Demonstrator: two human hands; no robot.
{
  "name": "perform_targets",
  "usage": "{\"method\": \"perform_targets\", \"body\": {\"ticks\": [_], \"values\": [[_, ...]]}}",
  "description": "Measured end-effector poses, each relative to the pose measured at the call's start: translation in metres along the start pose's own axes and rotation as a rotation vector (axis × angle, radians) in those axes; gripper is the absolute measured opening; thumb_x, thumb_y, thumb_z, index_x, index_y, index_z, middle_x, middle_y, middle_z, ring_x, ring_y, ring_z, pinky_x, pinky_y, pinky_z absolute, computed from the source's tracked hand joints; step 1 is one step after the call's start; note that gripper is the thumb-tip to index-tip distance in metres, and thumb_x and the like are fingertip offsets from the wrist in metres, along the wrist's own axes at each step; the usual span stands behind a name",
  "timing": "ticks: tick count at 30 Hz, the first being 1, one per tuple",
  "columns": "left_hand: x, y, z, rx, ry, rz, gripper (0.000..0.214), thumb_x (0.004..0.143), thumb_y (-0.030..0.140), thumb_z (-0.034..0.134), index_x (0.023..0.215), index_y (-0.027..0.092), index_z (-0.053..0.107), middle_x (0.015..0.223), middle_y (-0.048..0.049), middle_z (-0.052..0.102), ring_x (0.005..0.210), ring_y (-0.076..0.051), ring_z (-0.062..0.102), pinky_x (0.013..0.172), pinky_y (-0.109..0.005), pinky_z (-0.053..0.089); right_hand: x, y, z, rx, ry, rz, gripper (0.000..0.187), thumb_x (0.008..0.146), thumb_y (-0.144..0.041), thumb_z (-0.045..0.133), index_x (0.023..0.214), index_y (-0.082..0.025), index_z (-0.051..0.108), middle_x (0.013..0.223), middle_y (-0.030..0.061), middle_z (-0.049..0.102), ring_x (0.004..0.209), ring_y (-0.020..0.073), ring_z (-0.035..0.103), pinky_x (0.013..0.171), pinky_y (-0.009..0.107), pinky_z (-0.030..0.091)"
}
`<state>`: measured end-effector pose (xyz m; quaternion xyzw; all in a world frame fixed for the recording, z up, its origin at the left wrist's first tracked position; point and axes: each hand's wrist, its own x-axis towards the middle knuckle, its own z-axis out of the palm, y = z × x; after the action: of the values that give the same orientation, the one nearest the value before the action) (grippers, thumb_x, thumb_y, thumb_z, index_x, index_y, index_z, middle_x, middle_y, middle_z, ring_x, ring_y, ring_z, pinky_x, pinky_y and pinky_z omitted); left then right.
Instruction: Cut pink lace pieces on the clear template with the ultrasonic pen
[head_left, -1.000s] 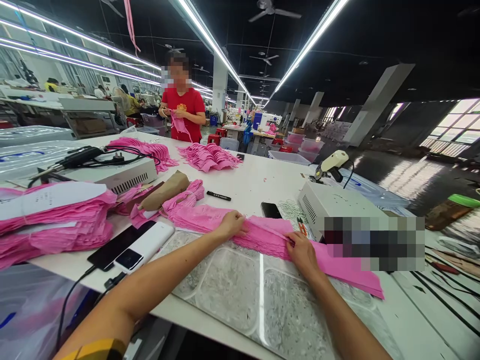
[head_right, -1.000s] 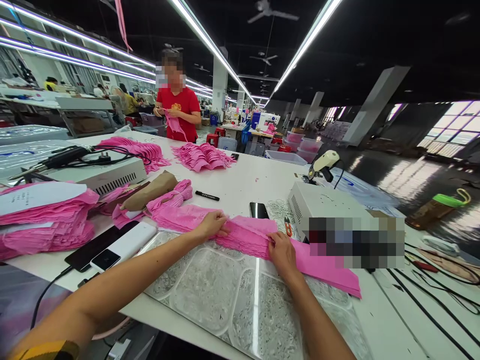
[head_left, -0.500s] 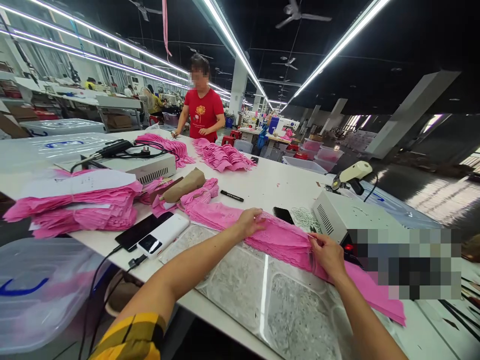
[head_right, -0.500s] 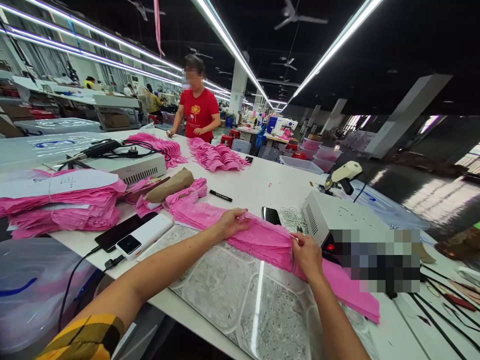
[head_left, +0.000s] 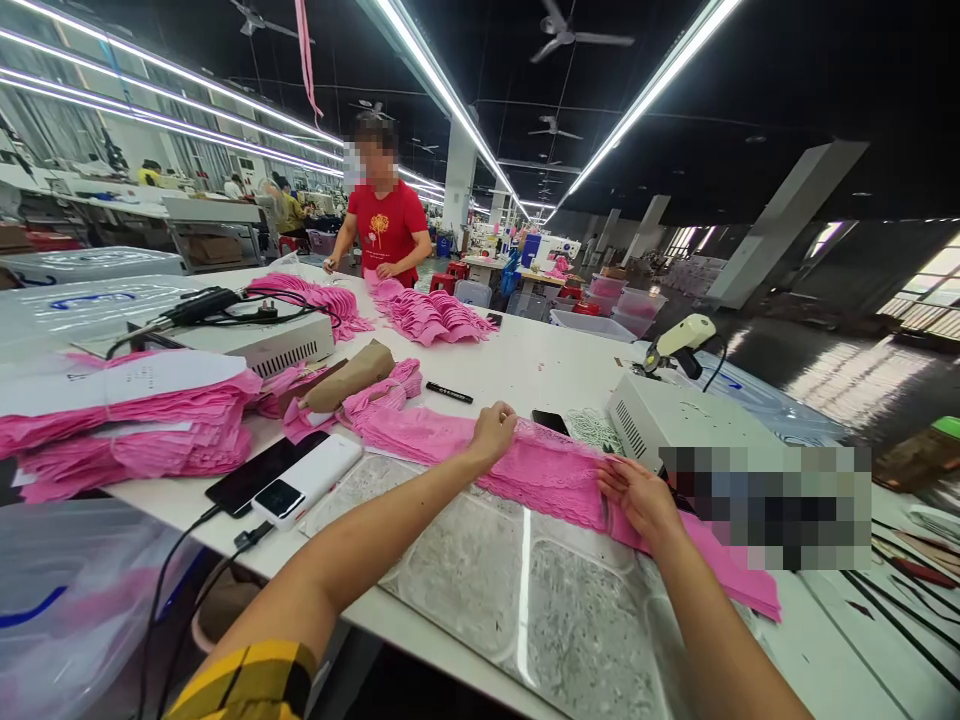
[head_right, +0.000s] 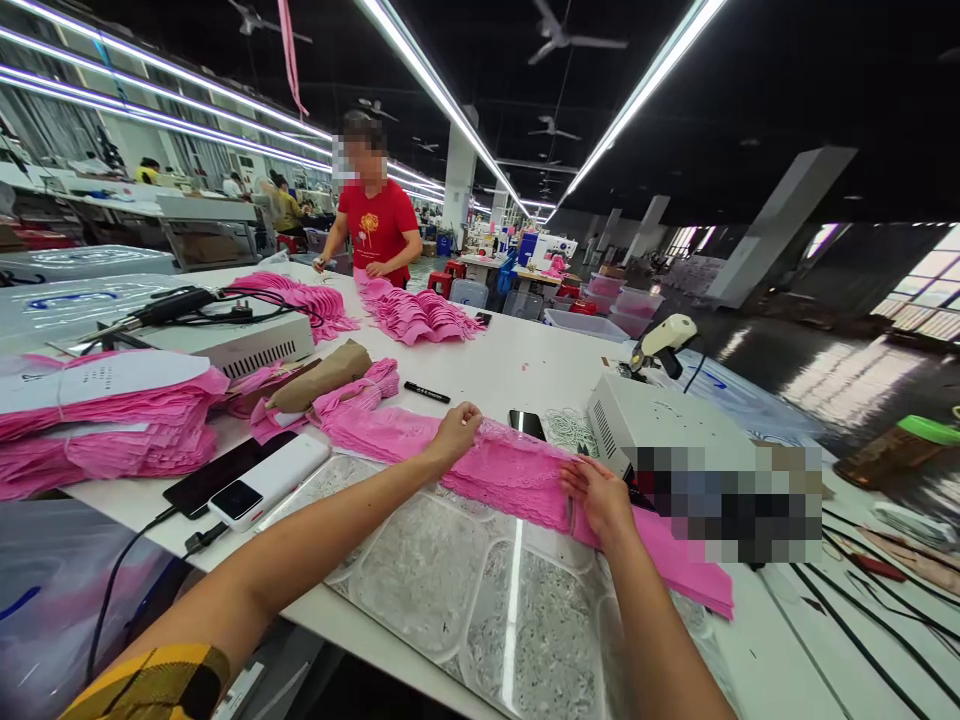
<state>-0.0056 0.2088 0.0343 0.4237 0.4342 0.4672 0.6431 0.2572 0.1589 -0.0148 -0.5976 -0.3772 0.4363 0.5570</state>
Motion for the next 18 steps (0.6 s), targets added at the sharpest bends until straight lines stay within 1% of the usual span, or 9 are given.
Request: {"method": "perform_targets", "body": {"ticks": [2,4,6,8,10,12,15,18], "values": [[0.002,0.003,0.003,-0.025,-0.004,-0.028,0.035,0.096,0.035,0.059,0.125,0.016,0.056,0.124,-0.0101,0.059,0.106,-0.022,0.061,0.089,-0.043,0.055,0.002,-0.004,0.004,0.078,-0.029,0.021,0.029,0.093,-0.040,0.057,0.105,-0.014,0.061,0.096,0.0042,0.066,0.080,0.0130,0.064,0.072,0.031,0.057],[0.002,0.005,0.005,-0.068,-0.037,-0.065,0.036,0.095,0.035,0.059,0.125,0.015,0.056,0.124,-0.0101,0.059,0.106,-0.022,0.062,0.089,-0.043,0.055,0.000,-0.006,0.007,0.144,-0.055,0.031,0.024,0.091,-0.038,0.060,0.099,-0.016,0.060,0.093,0.0040,0.067,0.082,0.0149,0.066,0.074,0.035,0.058],[0.002,0.007,0.004,-0.125,-0.089,-0.093,0.036,0.095,0.035,0.059,0.125,0.015,0.056,0.124,-0.0100,0.059,0.106,-0.022,0.062,0.089,-0.043,0.055,-0.003,-0.006,0.008,0.206,-0.074,0.029,0.017,0.084,-0.032,0.066,0.091,-0.020,0.057,0.090,0.0033,0.069,0.085,0.0182,0.069,0.078,0.039,0.059],[0.002,0.009,0.003,-0.187,-0.135,-0.097,0.036,0.095,0.035,0.059,0.125,0.015,0.056,0.123,-0.0101,0.059,0.105,-0.022,0.062,0.088,-0.043,0.055,-0.009,-0.007,0.009,0.268,-0.091,0.017,0.019,0.074,-0.027,0.069,0.086,-0.025,0.054,0.087,0.0019,0.069,0.090,0.0216,0.071,0.084,0.043,0.059],[0.003,0.009,0.002,-0.248,-0.163,-0.076,0.036,0.096,0.036,0.059,0.125,0.015,0.056,0.123,-0.0101,0.059,0.105,-0.022,0.062,0.088,-0.043,0.055,-0.013,-0.009,0.009,0.322,-0.111,0.002,0.023,0.069,-0.025,0.070,0.085,-0.027,0.053,0.086,0.0009,0.069,0.094,0.0238,0.071,0.089,0.046,0.057],[0.004,0.007,0.003,-0.302,-0.176,-0.041,0.036,0.096,0.036,0.059,0.125,0.015,0.056,0.124,-0.0101,0.059,0.105,-0.022,0.062,0.088,-0.043,0.055,-0.015,-0.011,0.010,0.366,-0.133,-0.004,0.024,0.067,-0.026,0.068,0.084,-0.028,0.052,0.086,0.0007,0.069,0.095,0.0253,0.071,0.092,0.049,0.056],[0.006,0.002,0.004,-0.360,-0.179,0.011,0.036,0.096,0.036,0.059,0.125,0.015,0.056,0.124,-0.0101,0.059,0.106,-0.022,0.062,0.089,-0.043,0.055,-0.014,-0.012,0.014,0.410,-0.151,0.011,0.023,0.067,-0.026,0.067,0.083,-0.027,0.052,0.086,0.0011,0.069,0.093,0.0262,0.071,0.092,0.052,0.055],[0.006,-0.003,0.005,-0.393,-0.177,0.049,0.036,0.095,0.035,0.059,0.125,0.015,0.056,0.124,-0.0100,0.059,0.105,-0.022,0.062,0.088,-0.043,0.055,-0.011,-0.010,0.016,0.432,-0.147,0.037,0.020,0.068,-0.023,0.066,0.081,-0.027,0.052,0.077,0.0006,0.068,0.087,0.0248,0.072,0.088,0.052,0.056]]}}
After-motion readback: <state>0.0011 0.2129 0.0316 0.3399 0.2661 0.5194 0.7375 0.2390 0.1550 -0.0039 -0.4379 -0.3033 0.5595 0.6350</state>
